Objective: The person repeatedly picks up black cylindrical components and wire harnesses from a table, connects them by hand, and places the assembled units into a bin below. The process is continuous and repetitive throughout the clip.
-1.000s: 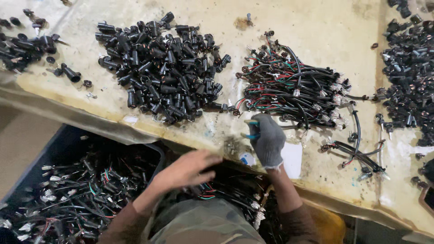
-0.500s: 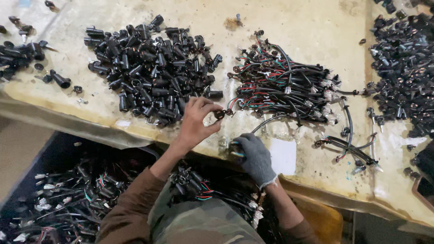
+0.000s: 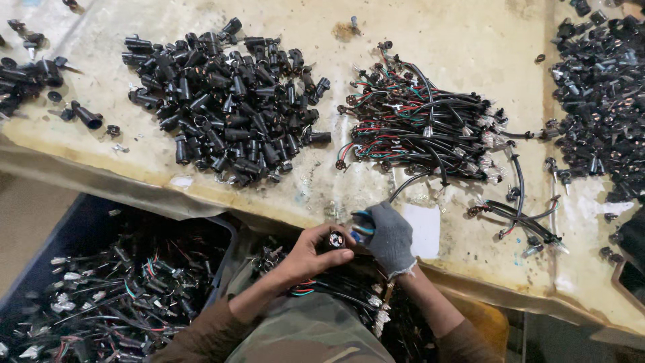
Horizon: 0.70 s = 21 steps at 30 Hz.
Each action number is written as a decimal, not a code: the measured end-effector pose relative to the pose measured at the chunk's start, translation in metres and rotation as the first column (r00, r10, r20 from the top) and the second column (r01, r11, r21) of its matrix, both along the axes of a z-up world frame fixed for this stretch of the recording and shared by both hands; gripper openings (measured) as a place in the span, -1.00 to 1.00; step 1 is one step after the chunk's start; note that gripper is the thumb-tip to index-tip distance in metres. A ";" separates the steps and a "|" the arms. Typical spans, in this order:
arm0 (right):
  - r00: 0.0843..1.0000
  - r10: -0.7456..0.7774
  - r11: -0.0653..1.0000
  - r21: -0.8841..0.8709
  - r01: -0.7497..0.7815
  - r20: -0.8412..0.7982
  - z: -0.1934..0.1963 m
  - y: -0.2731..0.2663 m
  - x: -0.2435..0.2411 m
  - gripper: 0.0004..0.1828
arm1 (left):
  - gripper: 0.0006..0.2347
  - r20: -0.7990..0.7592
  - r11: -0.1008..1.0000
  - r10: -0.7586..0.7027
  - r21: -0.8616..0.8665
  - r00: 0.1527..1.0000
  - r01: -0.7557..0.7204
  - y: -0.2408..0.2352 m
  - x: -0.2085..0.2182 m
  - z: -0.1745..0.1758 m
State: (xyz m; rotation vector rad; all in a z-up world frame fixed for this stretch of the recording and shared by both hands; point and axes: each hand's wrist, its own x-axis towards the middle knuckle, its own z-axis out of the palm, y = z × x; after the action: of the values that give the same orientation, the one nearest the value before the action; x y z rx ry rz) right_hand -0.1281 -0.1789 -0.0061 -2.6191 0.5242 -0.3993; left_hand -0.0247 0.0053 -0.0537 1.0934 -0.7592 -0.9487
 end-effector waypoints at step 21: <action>0.942 -0.076 0.820 0.559 -0.127 0.326 0.048 0.073 -0.017 -0.80 | -0.75 0.764 0.998 -0.032 -0.011 0.644 0.063 0.011 0.030 0.046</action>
State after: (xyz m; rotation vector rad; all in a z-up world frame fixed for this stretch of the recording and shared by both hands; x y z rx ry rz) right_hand -0.1448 -0.1061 0.0421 -1.9174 0.4104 -0.5648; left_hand 0.0058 0.0161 -0.0080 1.4639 -1.5050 -0.4648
